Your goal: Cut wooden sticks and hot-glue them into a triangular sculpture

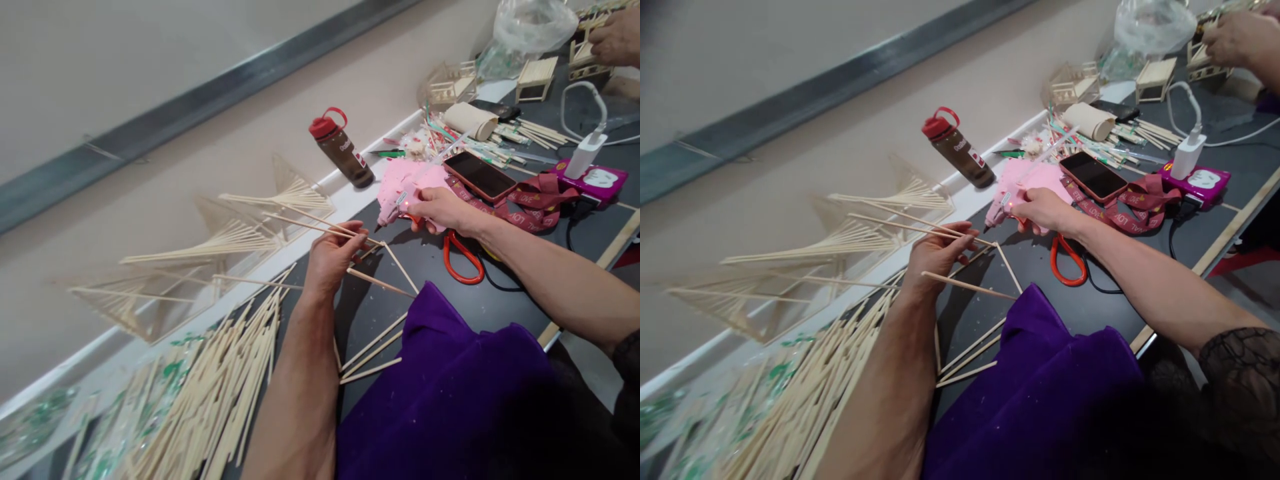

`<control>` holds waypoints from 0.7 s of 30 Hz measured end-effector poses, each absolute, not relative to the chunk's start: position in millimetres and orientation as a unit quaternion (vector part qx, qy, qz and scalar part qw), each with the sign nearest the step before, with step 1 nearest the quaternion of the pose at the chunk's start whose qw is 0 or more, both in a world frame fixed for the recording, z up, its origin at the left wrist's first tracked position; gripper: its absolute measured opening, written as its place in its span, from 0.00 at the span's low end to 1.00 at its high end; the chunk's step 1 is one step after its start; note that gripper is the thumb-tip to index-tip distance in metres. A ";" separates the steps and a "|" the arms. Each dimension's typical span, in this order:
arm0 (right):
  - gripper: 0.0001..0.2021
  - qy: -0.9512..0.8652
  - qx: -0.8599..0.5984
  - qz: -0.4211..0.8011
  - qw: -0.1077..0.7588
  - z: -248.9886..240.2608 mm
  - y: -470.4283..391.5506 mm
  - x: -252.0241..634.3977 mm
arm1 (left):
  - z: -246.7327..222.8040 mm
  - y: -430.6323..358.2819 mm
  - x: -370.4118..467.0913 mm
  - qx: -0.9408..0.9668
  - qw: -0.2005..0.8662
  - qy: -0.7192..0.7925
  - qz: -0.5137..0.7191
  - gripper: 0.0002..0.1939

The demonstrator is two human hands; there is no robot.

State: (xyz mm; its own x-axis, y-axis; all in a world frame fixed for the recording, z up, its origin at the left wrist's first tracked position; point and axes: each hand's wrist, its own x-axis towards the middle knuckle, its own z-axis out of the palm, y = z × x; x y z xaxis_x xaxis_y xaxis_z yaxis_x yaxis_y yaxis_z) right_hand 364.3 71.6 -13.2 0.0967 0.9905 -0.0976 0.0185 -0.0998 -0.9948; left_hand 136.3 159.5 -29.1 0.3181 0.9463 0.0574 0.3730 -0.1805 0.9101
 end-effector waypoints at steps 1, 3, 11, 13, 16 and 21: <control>0.06 -0.450 -0.548 0.502 0.495 -13.3 71.5 365.2 | -28.1 159.0 137.1 0.686 0.430 0.478 0.341 0.29; 0.06 -0.437 -0.541 0.518 0.497 -13.5 71.4 366.7 | -26.2 157.7 138.5 0.681 0.432 0.478 0.348 0.28; 0.16 -0.414 -0.469 0.578 0.524 -16.0 73.8 369.9 | -24.5 157.6 139.8 0.681 0.439 0.470 0.351 0.27; 0.18 -0.413 -0.453 0.581 0.536 -15.4 73.3 370.9 | -25.5 158.9 139.6 0.680 0.441 0.473 0.346 0.28; 0.11 -0.410 -0.459 0.569 0.544 -13.4 72.0 370.9 | -26.7 160.1 139.4 0.677 0.447 0.477 0.340 0.29; 0.06 -0.406 -0.475 0.536 0.568 -18.3 74.9 367.1 | -25.8 159.2 140.7 0.677 0.442 0.481 0.339 0.30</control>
